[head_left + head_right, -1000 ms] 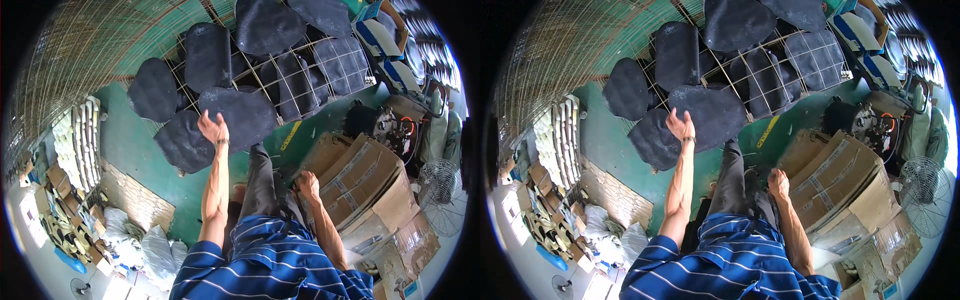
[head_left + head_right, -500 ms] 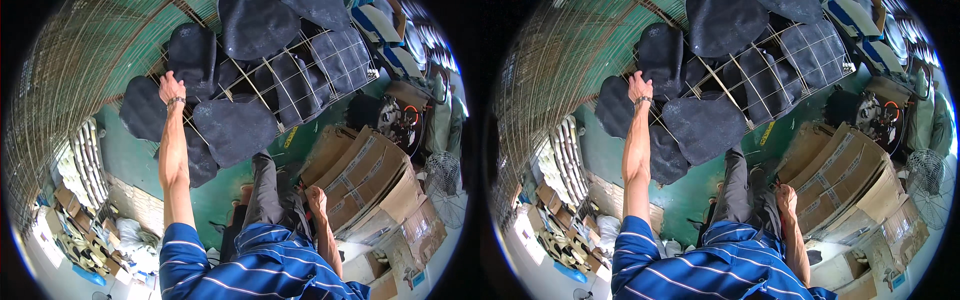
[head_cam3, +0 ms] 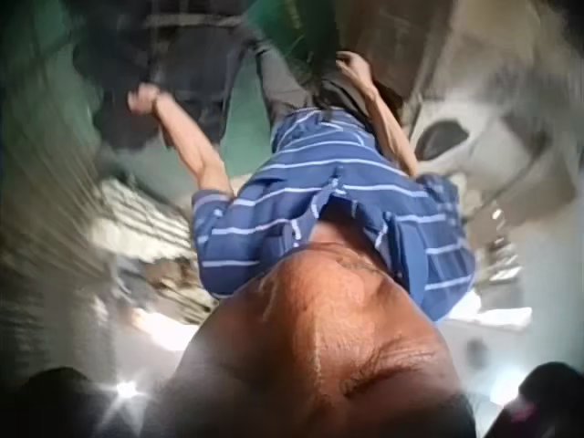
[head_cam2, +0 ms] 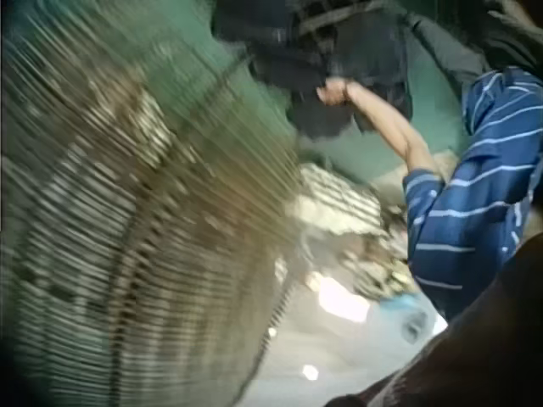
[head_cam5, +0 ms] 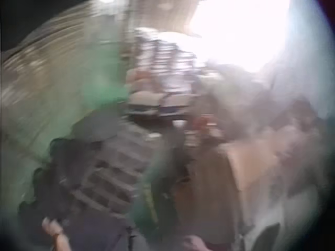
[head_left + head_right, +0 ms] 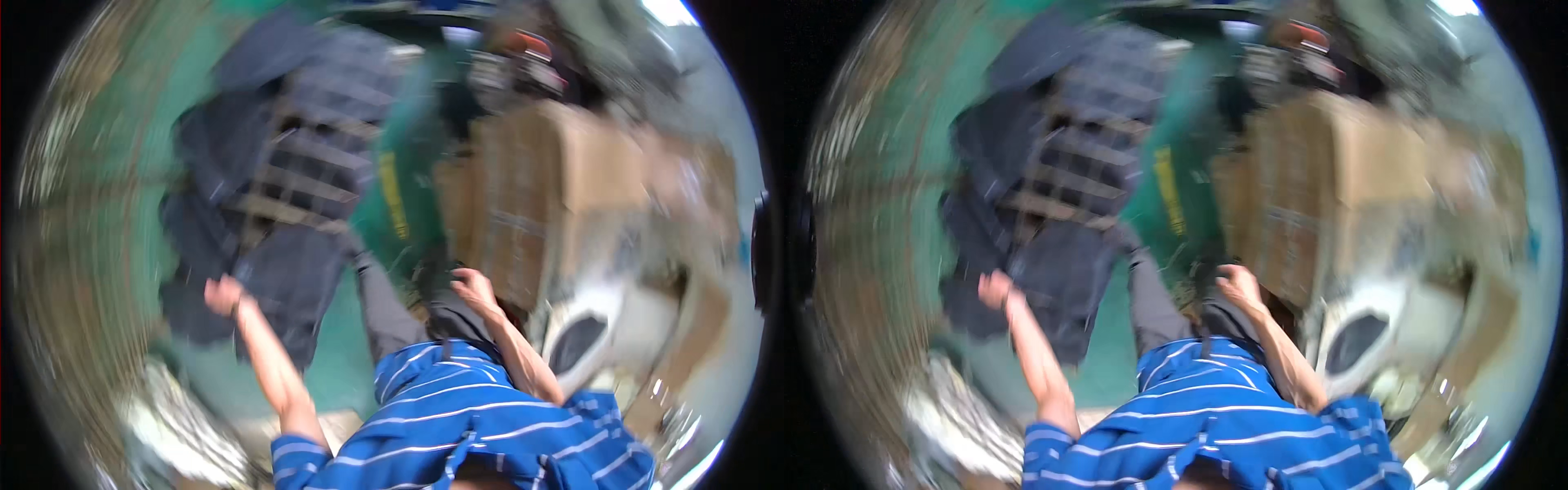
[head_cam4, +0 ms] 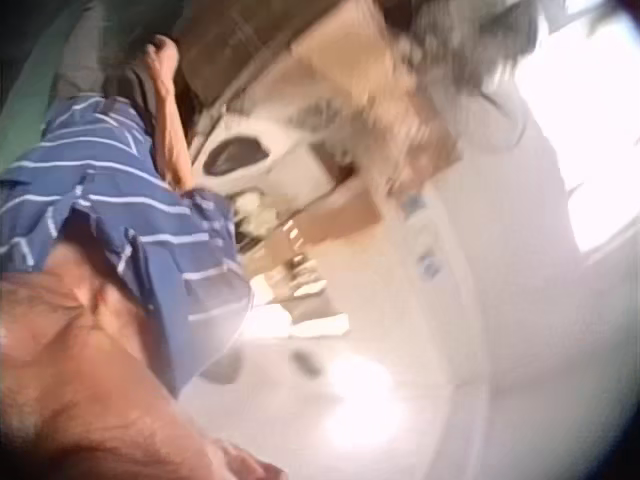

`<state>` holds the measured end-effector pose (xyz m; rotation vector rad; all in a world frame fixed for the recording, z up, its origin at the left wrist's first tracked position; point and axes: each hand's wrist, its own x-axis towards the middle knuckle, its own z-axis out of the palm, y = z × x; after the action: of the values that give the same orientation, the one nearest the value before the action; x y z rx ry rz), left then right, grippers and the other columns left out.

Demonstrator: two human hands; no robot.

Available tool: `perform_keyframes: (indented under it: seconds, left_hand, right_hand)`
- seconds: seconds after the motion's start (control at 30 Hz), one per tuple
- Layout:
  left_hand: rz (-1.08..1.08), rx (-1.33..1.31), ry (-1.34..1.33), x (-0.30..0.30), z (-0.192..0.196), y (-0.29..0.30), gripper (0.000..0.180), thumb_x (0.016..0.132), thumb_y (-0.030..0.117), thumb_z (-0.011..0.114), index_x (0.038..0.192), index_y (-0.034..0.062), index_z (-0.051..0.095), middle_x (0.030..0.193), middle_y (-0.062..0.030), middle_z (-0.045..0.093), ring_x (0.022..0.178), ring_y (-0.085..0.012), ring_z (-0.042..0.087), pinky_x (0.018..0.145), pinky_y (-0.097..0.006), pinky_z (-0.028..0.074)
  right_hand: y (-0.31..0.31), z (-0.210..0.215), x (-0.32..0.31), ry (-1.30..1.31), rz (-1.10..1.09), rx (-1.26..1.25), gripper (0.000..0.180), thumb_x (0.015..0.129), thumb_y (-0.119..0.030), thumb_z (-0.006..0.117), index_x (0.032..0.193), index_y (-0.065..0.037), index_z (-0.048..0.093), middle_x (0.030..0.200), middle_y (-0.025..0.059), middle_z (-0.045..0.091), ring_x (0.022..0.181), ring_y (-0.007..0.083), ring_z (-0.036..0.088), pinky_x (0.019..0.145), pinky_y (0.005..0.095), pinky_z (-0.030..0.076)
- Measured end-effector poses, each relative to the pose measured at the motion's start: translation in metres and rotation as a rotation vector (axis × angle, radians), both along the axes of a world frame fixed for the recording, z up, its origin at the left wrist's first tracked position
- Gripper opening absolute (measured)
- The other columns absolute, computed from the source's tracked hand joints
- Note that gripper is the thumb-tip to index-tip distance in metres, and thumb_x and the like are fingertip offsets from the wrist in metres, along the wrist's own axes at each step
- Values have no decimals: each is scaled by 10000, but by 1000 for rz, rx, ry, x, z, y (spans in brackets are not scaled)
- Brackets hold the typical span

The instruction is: Applying talcum powder to molded black components and stacking them onto a wire storage rack.

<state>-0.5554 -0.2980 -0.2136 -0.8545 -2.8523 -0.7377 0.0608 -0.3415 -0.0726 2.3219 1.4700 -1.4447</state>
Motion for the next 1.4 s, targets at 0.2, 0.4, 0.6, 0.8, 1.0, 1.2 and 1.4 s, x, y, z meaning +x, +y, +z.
perform_keyframes:
  seconds: [0.2,0.4,0.6,0.8,1.0,1.2,1.4]
  left_hand:
    - [-183,-42,-440,238,18,-35,508,839,211,676,1312,26,651,1300,-169,673,1191,-341,631,1059,-441,468]
    - [-430,-226,-916,390,41,-22,507,832,-75,658,1329,21,627,1228,-108,648,1011,-230,629,771,-348,531]
    - [-831,-385,-976,506,109,20,485,891,-28,595,1374,24,588,1312,-114,612,1122,-234,609,875,-336,528]
    - [-939,-439,-913,576,146,45,489,883,-12,603,1371,23,588,1320,-119,603,1137,-237,599,902,-358,524]
    - [-953,-408,-962,614,169,28,471,895,6,594,1365,33,592,1300,-87,609,1122,-205,597,916,-372,519]
    - [-967,-354,-1164,648,174,5,462,926,3,591,1387,0,562,1349,-125,602,1218,-229,599,1005,-372,531]
    - [-1105,-323,-1327,694,213,-10,408,963,81,638,1363,13,593,1317,-114,648,1224,-235,622,1002,-392,532]
  right_hand:
    - [-94,8,159,-143,-317,189,408,835,-252,624,1168,-40,732,1178,218,714,1137,386,666,985,485,534]
    - [-197,43,274,-615,-1139,444,341,830,-278,679,1061,-39,753,1067,213,725,1035,415,674,908,482,539]
    - [-336,47,396,-1082,-1406,299,340,851,-292,762,1067,-33,719,1036,192,676,1057,400,618,900,508,497]
    - [-376,38,448,-1003,-1279,128,311,857,-318,766,1070,-92,751,1035,146,710,1040,372,652,880,489,525]
    - [-403,88,538,-826,-1115,-197,209,843,-212,716,1016,-113,776,1003,194,751,970,395,726,837,490,584]
    - [-353,144,706,-1158,-287,89,125,859,-144,619,853,-84,729,853,150,730,832,334,733,648,493,548]
    - [-183,240,703,-1277,17,226,121,879,-163,609,804,-102,681,779,129,695,756,327,709,593,473,467]
